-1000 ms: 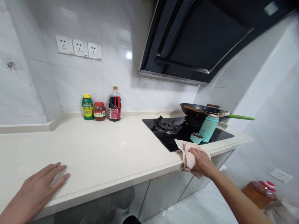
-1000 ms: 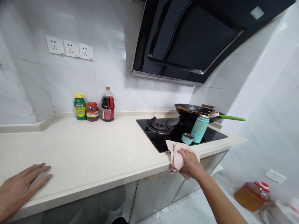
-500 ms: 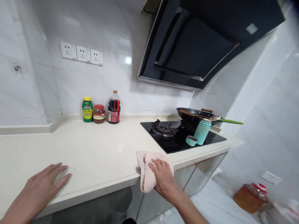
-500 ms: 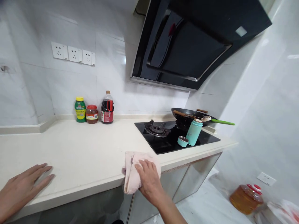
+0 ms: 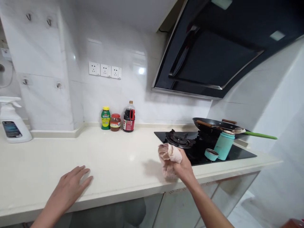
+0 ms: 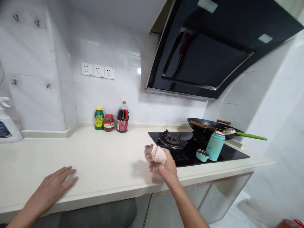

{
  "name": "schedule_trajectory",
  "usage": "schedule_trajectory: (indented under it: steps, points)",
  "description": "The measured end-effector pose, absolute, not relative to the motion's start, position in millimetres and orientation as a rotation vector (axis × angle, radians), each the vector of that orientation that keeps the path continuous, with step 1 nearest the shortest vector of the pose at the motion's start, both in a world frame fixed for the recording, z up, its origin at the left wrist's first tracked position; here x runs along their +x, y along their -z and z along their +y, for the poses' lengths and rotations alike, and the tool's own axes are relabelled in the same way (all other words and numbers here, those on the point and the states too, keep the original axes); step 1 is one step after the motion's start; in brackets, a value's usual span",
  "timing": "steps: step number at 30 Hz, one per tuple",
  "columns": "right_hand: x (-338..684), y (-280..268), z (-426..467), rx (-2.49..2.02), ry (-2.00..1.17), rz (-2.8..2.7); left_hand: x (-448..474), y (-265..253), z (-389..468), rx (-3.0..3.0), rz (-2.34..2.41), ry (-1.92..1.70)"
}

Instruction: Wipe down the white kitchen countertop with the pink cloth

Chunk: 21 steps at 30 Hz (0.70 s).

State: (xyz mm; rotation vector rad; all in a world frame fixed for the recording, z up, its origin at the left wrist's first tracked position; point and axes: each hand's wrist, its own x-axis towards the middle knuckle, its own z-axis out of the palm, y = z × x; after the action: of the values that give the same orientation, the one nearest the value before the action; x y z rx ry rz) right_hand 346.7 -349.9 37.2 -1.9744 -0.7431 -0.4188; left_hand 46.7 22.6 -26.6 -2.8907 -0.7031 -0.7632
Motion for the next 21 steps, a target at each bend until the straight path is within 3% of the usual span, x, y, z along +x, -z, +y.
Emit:
schedule_trajectory:
  steps: [3, 8, 15, 21]
  points:
    - [363, -33, -354, -2.134, 0.433, -0.737, 46, 23, 18, -2.902, -0.743, 0.743]
    - [371, -12, -371, -2.353, 0.115, -1.102, 44, 16, 12, -2.927, -0.792, 0.717]
    - [394, -15, -374, -2.547, 0.095, -1.233, 42, 10, 6, -2.956, -0.787, 0.743]
    - [403, 2, -359, -2.623, 0.026, -1.202, 41, 0, -1, -3.147, -0.683, 0.410]
